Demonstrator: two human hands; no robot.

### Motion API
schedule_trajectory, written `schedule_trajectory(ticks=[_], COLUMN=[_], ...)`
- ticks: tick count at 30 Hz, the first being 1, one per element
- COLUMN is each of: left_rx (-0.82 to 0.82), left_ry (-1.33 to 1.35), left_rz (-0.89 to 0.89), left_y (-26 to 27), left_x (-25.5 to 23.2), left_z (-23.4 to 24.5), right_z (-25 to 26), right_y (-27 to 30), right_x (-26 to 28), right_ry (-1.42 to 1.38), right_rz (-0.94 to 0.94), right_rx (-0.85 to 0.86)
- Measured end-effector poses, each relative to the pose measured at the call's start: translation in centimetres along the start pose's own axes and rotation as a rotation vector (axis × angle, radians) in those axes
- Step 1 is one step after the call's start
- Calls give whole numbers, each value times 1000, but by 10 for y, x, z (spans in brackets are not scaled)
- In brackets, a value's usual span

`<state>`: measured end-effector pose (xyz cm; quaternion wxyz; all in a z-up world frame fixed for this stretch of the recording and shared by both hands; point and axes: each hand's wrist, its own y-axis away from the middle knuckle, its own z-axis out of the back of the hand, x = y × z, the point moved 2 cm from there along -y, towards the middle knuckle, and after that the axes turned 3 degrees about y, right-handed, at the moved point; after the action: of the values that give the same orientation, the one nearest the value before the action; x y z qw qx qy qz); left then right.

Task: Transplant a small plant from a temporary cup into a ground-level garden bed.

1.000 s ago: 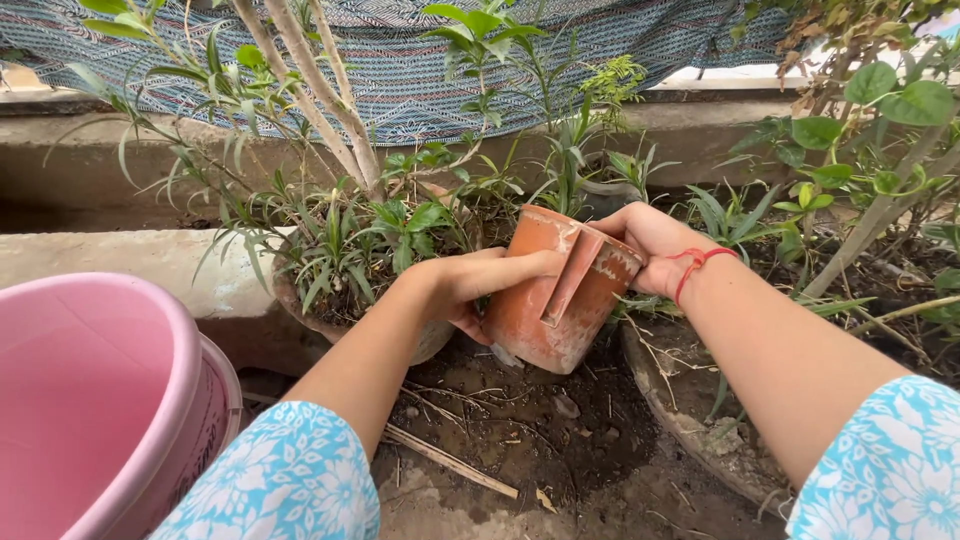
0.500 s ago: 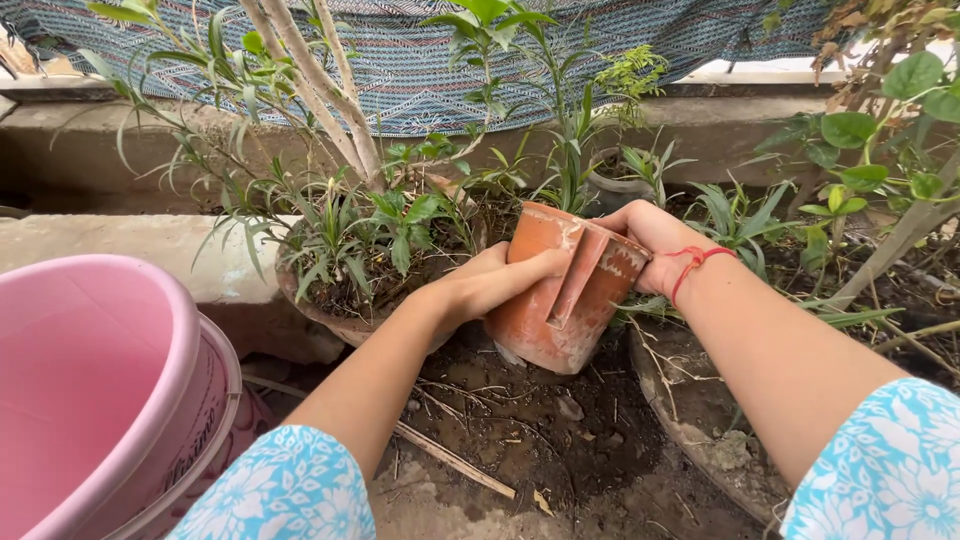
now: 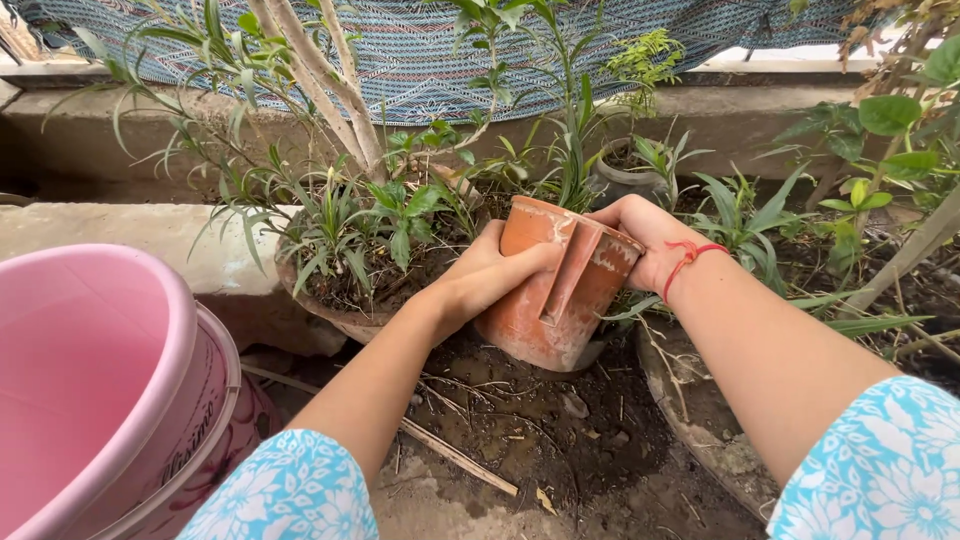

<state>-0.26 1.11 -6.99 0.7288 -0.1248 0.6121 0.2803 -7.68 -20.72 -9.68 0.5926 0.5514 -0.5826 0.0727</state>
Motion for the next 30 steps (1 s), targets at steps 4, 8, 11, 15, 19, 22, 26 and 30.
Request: schedule_trajectory(ticks=[4, 8, 11, 15, 19, 22, 26, 30], left_rx=[13, 25, 45, 65, 69, 89, 99, 109], left_ry=[35, 14, 11, 23, 39, 52, 23, -5], left_rz=[-13, -8, 6, 32, 26, -35, -5, -24], left_y=[-4, -9, -9, -9, -14, -19, -16, -19], left_x=[-5, -10, -15, -21, -15, -11, -14, -11], left_z=[1, 1, 0, 0, 1, 0, 5, 4], right_z=[0, 7, 7, 11, 10, 11, 12, 11], right_y=[-5, -10, -9, -15, -12, -9, -11, -3], right_x=[-1, -3, -3, -6, -7, -8, -8, -4], right_ry=[-62, -106, -96, -73, -74, -81, -106, -39], right_rz=[-7, 2, 6, -5, -7, 5, 27, 22], right_rx=[36, 47, 35, 14, 31, 57, -21, 3])
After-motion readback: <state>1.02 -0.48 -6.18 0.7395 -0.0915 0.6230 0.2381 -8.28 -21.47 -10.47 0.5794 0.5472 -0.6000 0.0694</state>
